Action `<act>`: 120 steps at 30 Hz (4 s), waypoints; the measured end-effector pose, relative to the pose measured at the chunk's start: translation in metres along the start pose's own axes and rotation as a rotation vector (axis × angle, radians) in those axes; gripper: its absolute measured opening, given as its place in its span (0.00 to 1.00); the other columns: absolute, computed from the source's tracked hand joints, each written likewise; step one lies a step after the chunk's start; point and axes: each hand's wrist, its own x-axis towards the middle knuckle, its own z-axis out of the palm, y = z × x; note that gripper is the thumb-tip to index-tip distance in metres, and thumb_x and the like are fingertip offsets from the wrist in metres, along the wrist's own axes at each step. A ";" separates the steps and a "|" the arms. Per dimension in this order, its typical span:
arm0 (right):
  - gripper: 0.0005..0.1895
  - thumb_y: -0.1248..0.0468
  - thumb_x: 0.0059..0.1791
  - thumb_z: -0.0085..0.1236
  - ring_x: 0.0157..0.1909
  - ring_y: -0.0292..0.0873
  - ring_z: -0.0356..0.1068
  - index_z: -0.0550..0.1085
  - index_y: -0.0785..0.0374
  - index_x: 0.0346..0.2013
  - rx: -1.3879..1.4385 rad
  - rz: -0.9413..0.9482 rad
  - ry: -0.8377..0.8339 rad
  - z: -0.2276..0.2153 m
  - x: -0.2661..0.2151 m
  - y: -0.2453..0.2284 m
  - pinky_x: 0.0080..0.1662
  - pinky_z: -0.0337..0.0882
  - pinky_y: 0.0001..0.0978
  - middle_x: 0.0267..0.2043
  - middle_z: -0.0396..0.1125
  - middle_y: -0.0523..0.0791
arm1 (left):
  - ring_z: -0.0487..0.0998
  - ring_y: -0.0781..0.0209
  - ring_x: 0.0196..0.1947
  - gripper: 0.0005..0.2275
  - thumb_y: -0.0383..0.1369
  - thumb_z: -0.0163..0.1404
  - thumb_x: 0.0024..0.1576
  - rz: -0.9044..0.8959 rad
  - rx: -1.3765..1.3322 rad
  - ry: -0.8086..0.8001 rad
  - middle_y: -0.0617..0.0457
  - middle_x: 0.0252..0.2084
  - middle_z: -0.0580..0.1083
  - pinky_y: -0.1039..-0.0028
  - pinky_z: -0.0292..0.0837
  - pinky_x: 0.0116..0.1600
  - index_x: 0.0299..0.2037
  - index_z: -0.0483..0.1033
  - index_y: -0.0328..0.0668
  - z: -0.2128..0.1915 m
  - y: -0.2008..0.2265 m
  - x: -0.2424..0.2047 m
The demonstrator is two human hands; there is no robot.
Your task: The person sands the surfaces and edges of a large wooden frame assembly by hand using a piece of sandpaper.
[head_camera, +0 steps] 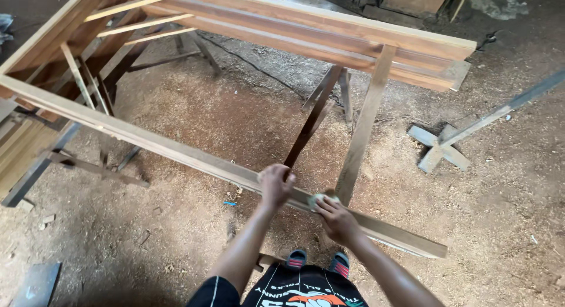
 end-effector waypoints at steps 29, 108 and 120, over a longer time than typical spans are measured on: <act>0.18 0.54 0.56 0.44 0.66 0.50 0.64 0.75 0.56 0.55 0.061 -0.073 0.063 -0.025 -0.081 0.065 0.66 0.60 0.50 0.62 0.68 0.46 | 0.79 0.51 0.35 0.12 0.43 0.44 0.59 -0.113 0.152 -0.285 0.45 0.28 0.78 0.59 0.61 0.52 0.35 0.77 0.46 0.018 0.112 -0.012; 0.17 0.57 0.56 0.45 0.68 0.53 0.62 0.77 0.62 0.51 0.093 0.228 0.187 -0.009 -0.088 0.028 0.69 0.56 0.47 0.62 0.67 0.50 | 0.78 0.54 0.31 0.07 0.37 0.48 0.55 -0.073 0.162 -0.273 0.47 0.26 0.76 0.61 0.62 0.50 0.31 0.75 0.45 0.024 0.098 -0.013; 0.17 0.62 0.54 0.46 0.65 0.56 0.65 0.76 0.67 0.53 -0.006 0.285 0.317 -0.008 -0.089 0.023 0.69 0.59 0.48 0.58 0.69 0.55 | 0.78 0.50 0.36 0.10 0.39 0.48 0.56 -0.047 0.103 -0.230 0.45 0.27 0.77 0.58 0.60 0.53 0.29 0.75 0.44 0.026 0.097 -0.016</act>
